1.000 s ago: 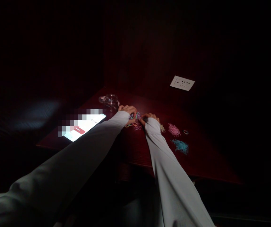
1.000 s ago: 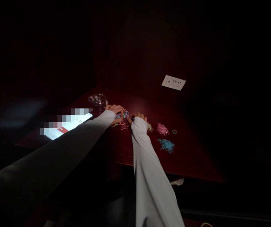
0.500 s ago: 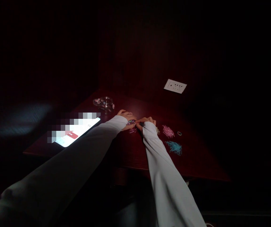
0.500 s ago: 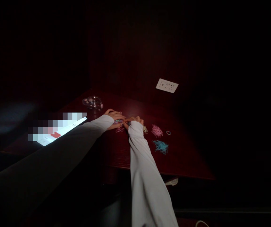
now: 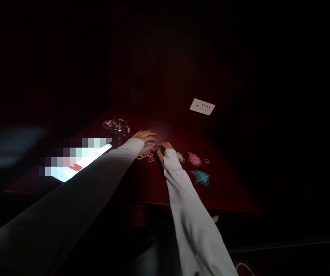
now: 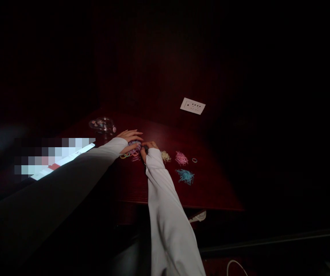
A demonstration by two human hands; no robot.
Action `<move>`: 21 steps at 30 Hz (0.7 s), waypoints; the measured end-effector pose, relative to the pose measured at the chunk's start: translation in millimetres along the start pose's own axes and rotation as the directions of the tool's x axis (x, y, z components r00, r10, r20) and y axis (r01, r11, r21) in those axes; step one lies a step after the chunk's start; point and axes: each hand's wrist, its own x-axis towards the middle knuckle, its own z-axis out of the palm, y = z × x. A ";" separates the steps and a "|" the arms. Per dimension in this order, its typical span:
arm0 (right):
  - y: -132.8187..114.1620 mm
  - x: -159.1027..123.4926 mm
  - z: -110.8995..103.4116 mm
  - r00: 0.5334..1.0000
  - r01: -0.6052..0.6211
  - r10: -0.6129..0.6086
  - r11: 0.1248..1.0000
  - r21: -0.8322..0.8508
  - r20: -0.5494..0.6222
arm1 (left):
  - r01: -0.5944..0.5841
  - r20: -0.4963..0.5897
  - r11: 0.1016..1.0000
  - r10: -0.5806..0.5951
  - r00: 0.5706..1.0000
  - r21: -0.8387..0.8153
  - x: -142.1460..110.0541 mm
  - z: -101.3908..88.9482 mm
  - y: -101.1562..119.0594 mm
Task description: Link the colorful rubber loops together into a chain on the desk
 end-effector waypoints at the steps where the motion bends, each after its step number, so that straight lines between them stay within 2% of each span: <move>1: 2.1 0.1 1.2 1.000 0.002 -0.002 1.000 0.004 -0.004 | 0.029 0.000 1.000 -0.029 1.000 -0.006 0.5 -0.4 -0.8; 6: 13.3 1.7 18.4 0.992 -0.078 0.077 0.997 -0.007 -0.095 | 0.192 0.077 0.980 -0.188 0.979 -0.060 1.3 6.2 -5.0; 9: 11.0 1.8 32.5 0.991 -0.131 0.128 0.987 -0.095 -0.039 | 0.246 0.098 0.966 -0.238 0.966 -0.082 4.2 12.7 -5.5; 11: 4.2 2.2 39.5 0.994 -0.106 0.111 0.978 -0.178 0.018 | 0.275 0.107 0.958 -0.266 0.958 -0.084 7.0 15.2 -5.5; 16: -15.1 5.3 50.5 0.996 -0.026 0.050 0.953 -0.302 0.072 | 0.241 0.137 0.969 -0.231 0.963 -0.057 10.5 17.1 -8.6; 21: -16.7 3.9 57.7 0.996 0.029 -0.012 0.980 -0.197 0.085 | 0.195 0.024 0.980 -0.195 0.981 -0.027 9.1 24.7 -14.3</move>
